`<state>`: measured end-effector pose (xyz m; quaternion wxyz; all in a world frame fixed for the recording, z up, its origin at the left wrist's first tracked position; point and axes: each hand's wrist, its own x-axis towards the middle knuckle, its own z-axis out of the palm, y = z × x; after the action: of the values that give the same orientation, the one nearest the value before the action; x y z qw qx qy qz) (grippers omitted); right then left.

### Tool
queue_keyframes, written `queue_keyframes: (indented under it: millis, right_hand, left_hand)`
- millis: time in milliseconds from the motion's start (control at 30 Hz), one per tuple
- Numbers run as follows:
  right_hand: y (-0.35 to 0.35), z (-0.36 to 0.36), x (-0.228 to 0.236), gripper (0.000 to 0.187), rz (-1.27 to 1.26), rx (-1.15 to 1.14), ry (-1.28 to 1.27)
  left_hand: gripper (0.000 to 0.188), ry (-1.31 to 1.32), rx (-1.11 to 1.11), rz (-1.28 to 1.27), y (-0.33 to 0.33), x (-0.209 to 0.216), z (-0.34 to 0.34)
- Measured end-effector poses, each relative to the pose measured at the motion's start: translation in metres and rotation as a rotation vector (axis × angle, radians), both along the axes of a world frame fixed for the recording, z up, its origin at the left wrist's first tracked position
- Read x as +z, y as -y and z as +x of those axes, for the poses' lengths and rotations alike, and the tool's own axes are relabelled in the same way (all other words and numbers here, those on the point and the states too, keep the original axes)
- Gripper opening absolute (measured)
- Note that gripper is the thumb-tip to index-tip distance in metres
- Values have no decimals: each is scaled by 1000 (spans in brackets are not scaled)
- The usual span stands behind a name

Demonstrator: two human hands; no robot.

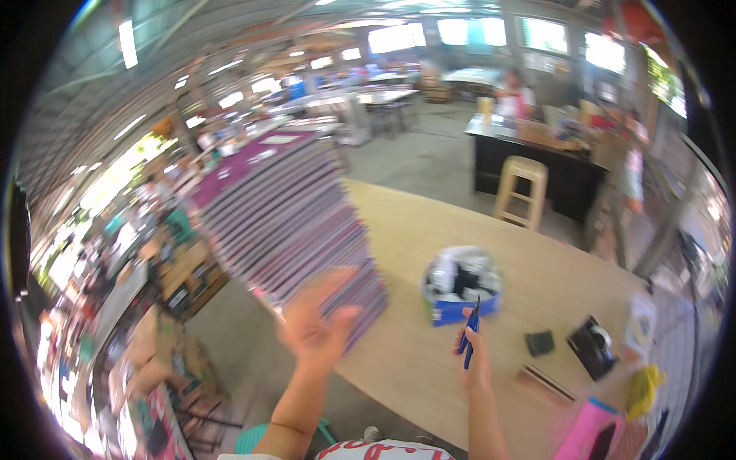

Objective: The person uses a pair of blue pliers to cut the excess ends of plastic spiral coils from a stack of notebooks.

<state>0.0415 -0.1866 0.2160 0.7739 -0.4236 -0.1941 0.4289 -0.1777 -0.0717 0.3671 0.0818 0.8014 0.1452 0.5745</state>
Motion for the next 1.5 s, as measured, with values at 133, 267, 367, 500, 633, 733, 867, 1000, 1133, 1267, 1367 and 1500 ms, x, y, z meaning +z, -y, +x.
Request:
queue_keyframes:
  millis: [133,267,367,500,633,733,867,1000,1133,1267,1367,1500]
  right_hand:
    - [-56,-72,106,64,328,143,821]
    - [-99,-136,188,60,505,21,1292]
    - [-128,-169,215,55,588,-174,1363]
    - [-157,-190,220,53,636,-297,1355]
    - [-170,-199,220,53,608,-355,1388]
    - [-173,-203,220,51,586,-367,1407]
    - [-170,-205,221,38,542,-214,1309]
    - [-163,-206,223,34,466,-25,1160]
    - [-157,-207,222,35,473,34,1024]
    - [-152,-214,213,45,539,-299,1302]
    - [-155,-219,210,46,541,-361,1356]
    - [-159,-216,217,38,519,-258,1393]
  left_hand:
    - [38,757,165,264,-29,100,-112]
    - [46,263,409,85,-97,147,-152]
    - [44,-94,352,40,-137,140,-150]
    - [40,-109,186,-122,-158,127,-150]
    - [39,-78,167,-116,-158,127,-151]
    - [39,-89,193,-95,-157,127,-150]
    - [39,-80,219,-56,-158,126,-149]
    - [39,-54,205,-58,-158,124,-149]
    - [39,-43,221,-72,-155,122,-147]
    - [38,-40,236,-43,-155,121,-147]
    - [38,-33,235,-57,-154,121,-147]
    - [38,-45,229,-65,-152,122,-146]
